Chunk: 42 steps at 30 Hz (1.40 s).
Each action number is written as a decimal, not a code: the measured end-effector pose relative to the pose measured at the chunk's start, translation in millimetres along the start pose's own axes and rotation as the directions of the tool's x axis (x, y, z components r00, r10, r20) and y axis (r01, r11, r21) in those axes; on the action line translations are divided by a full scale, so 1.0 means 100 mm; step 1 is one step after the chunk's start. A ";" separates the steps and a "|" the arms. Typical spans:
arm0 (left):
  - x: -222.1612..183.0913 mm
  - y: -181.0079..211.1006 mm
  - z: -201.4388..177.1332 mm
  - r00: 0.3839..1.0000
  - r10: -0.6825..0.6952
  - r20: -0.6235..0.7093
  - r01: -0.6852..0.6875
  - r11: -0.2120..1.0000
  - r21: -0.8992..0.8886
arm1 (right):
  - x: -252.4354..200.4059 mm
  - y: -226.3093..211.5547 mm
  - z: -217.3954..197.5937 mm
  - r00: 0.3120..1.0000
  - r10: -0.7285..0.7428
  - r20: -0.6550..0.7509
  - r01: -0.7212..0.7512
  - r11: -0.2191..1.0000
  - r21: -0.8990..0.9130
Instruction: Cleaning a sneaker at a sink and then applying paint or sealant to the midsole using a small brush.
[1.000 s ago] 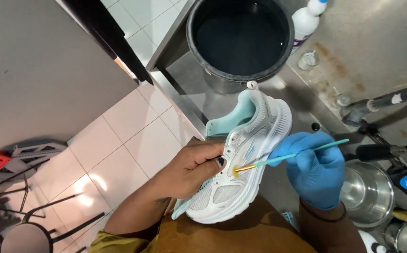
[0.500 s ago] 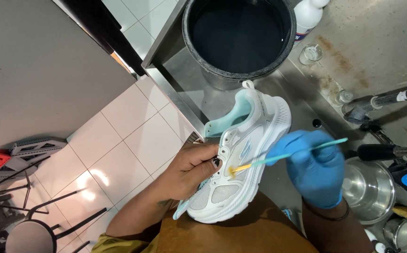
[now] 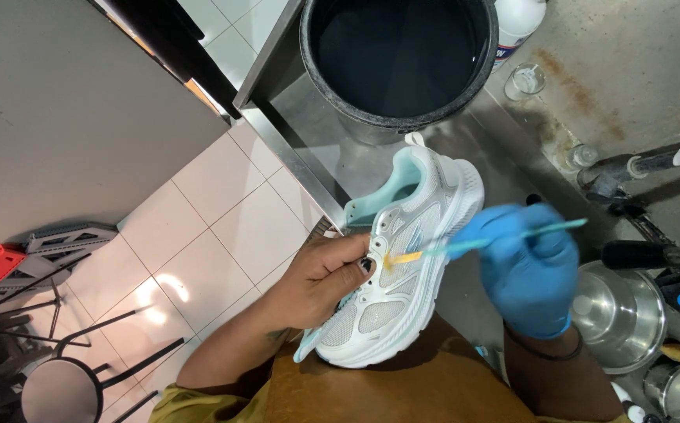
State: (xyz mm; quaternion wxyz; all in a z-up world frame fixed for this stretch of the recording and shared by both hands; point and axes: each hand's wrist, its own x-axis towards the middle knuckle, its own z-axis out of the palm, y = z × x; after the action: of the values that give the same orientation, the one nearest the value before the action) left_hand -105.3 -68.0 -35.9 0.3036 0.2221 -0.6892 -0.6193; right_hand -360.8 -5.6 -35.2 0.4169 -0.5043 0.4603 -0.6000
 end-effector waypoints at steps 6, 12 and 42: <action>0.03 0.01 0.00 0.999 -0.055 -0.001 0.055 0.998 -0.042 | 0.12 -0.05 0.00 0.990 -0.004 0.143 -0.013 0.993 0.116; 0.01 0.01 -0.01 0.997 -0.080 0.004 0.080 0.993 -0.082 | 0.09 0.04 -0.03 0.993 0.020 0.115 -0.041 0.983 0.180; -0.13 0.10 -0.04 1.000 -0.017 -0.007 0.017 1.000 0.017 | -0.15 0.01 -0.06 0.997 0.055 0.050 -0.068 0.944 0.324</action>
State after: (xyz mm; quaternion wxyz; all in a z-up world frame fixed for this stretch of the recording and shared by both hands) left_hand -92.3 -61.1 -27.8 0.2988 0.2326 -0.6914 -0.6154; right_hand -364.9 9.3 -40.1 0.5221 -0.4258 0.3620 -0.6443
